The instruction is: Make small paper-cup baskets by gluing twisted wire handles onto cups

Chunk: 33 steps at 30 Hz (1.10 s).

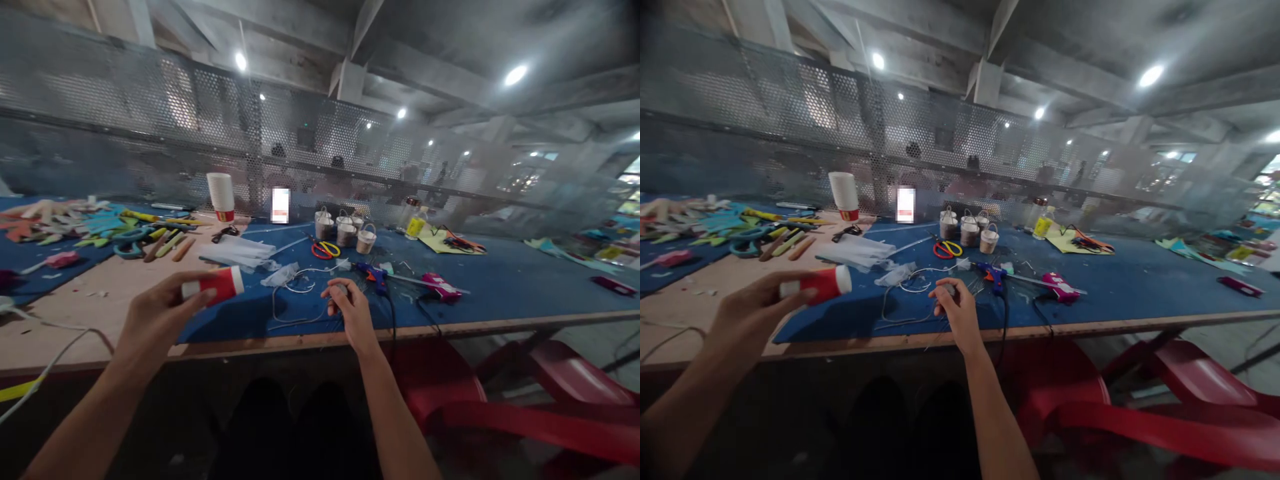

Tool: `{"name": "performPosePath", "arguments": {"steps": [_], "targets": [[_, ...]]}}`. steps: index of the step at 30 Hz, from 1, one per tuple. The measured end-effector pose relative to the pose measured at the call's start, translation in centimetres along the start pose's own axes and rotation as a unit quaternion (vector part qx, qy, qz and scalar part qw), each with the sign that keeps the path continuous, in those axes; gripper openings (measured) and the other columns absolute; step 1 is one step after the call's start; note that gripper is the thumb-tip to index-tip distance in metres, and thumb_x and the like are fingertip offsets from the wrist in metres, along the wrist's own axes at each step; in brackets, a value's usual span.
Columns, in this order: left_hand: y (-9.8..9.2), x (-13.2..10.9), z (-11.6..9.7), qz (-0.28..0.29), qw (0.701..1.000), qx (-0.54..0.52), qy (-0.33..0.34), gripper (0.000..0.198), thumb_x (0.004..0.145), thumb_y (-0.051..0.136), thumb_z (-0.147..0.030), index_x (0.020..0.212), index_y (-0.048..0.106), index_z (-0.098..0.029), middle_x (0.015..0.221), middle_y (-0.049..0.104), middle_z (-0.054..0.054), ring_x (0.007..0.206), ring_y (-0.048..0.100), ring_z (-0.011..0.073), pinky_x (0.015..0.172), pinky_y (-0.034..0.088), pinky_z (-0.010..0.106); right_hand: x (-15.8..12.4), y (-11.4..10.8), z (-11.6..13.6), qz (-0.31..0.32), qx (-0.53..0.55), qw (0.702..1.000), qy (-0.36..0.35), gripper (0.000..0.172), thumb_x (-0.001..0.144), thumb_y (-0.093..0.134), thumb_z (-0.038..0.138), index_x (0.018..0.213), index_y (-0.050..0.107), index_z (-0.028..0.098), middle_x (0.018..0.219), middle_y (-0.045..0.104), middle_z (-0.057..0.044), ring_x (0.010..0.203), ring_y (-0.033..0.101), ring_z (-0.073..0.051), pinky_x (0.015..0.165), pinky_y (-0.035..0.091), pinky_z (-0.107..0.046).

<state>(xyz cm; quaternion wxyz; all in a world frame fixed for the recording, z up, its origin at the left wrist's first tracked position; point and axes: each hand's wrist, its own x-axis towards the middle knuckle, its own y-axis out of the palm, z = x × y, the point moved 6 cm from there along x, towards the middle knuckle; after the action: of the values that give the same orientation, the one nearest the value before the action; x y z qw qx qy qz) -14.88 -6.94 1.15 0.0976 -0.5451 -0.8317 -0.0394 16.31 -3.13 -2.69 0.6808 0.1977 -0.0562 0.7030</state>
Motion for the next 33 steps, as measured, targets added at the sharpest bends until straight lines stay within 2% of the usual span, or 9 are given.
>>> {"name": "performPosePath", "arguments": {"steps": [3,5,10,13,15,21,26,30,33], "targets": [[0.4,-5.1,2.3,0.035,0.995,-0.067,-0.066,0.038,0.059,0.084,-0.036,0.095,0.076,-0.027,0.09,0.075,0.001,0.084,0.065,0.0222,0.067,0.053,0.024,0.1,0.0,0.0,-0.003,0.0,1.0,-0.009,0.026,0.086,0.065,0.039,0.101,0.06,0.018,0.084,0.069,-0.002,0.054,0.054,-0.008,0.053,0.043,-0.023],[0.1,-8.1,4.5,-0.009,0.991,-0.083,-0.1,0.03,0.051,0.086,-0.039,0.079,0.076,-0.032,0.085,0.075,0.0,0.081,0.067,0.0255,0.064,0.055,0.027,0.2,0.0,0.2,-0.008,-0.009,1.0,-0.019,0.025,0.086,0.064,0.039,0.101,0.059,0.019,0.083,0.068,-0.002,0.054,0.054,-0.009,0.052,0.043,-0.023],[1.4,-11.9,7.5,0.039,0.993,0.018,-0.112,0.026,0.049,0.083,-0.049,0.07,0.076,-0.037,0.082,0.077,0.003,0.084,0.069,0.0357,0.065,0.058,0.038,-1.5,0.7,2.3,-0.037,-0.087,0.993,-0.068,0.025,0.085,0.066,0.039,0.101,0.06,0.02,0.085,0.065,-0.002,0.058,0.057,-0.011,0.059,0.048,-0.027],[1.8,-13.0,7.2,0.055,0.99,0.087,-0.096,0.029,0.049,0.08,-0.056,0.071,0.078,-0.037,0.08,0.078,0.004,0.083,0.069,0.0401,0.068,0.058,0.043,-4.7,2.3,4.3,-0.005,-0.12,0.988,-0.092,0.024,0.082,0.07,0.036,0.102,0.062,0.023,0.091,0.067,-0.004,0.071,0.061,-0.015,0.069,0.052,-0.03],[2.2,-13.9,6.5,0.056,0.991,0.086,-0.087,0.03,0.051,0.079,-0.058,0.072,0.079,-0.037,0.082,0.078,0.004,0.084,0.069,0.0399,0.07,0.057,0.044,-7.3,3.6,4.7,0.04,-0.083,0.993,-0.067,0.026,0.082,0.071,0.033,0.104,0.062,0.025,0.091,0.069,-0.003,0.072,0.062,-0.016,0.068,0.052,-0.03],[4.2,-17.4,6.3,0.098,0.989,0.022,-0.108,0.029,0.067,0.078,-0.046,0.09,0.08,-0.029,0.091,0.078,0.006,0.091,0.069,0.0301,0.081,0.052,0.032,-12.5,4.3,3.6,0.065,-0.024,0.997,0.019,0.025,0.081,0.073,0.029,0.103,0.062,0.023,0.096,0.07,-0.004,0.08,0.064,-0.017,0.075,0.053,-0.031],[4.0,-19.0,7.2,0.125,0.986,0.021,-0.106,0.032,0.072,0.076,-0.041,0.101,0.078,-0.026,0.103,0.076,0.007,0.1,0.066,0.0296,0.088,0.049,0.032,-14.2,3.4,2.7,0.075,-0.002,0.994,0.074,0.024,0.082,0.071,0.029,0.103,0.061,0.023,0.099,0.069,-0.004,0.08,0.065,-0.017,0.077,0.053,-0.032],[4.4,-18.5,5.8,0.148,0.986,0.023,-0.08,0.046,0.071,0.078,-0.036,0.116,0.072,-0.028,0.112,0.073,0.006,0.102,0.065,0.0304,0.088,0.05,0.034,-14.4,3.6,3.2,0.115,0.002,0.99,0.086,0.027,0.082,0.071,0.032,0.105,0.061,0.022,0.097,0.069,-0.004,0.08,0.065,-0.017,0.078,0.054,-0.033],[6.0,-17.1,4.3,0.202,0.976,-0.006,-0.087,0.047,0.064,0.083,-0.029,0.11,0.075,-0.026,0.104,0.075,0.007,0.097,0.067,0.0323,0.081,0.054,0.035,-13.4,4.2,4.5,0.146,-0.008,0.987,0.063,0.027,0.082,0.071,0.033,0.105,0.062,0.023,0.097,0.068,-0.004,0.085,0.065,-0.018,0.08,0.054,-0.034]]}}
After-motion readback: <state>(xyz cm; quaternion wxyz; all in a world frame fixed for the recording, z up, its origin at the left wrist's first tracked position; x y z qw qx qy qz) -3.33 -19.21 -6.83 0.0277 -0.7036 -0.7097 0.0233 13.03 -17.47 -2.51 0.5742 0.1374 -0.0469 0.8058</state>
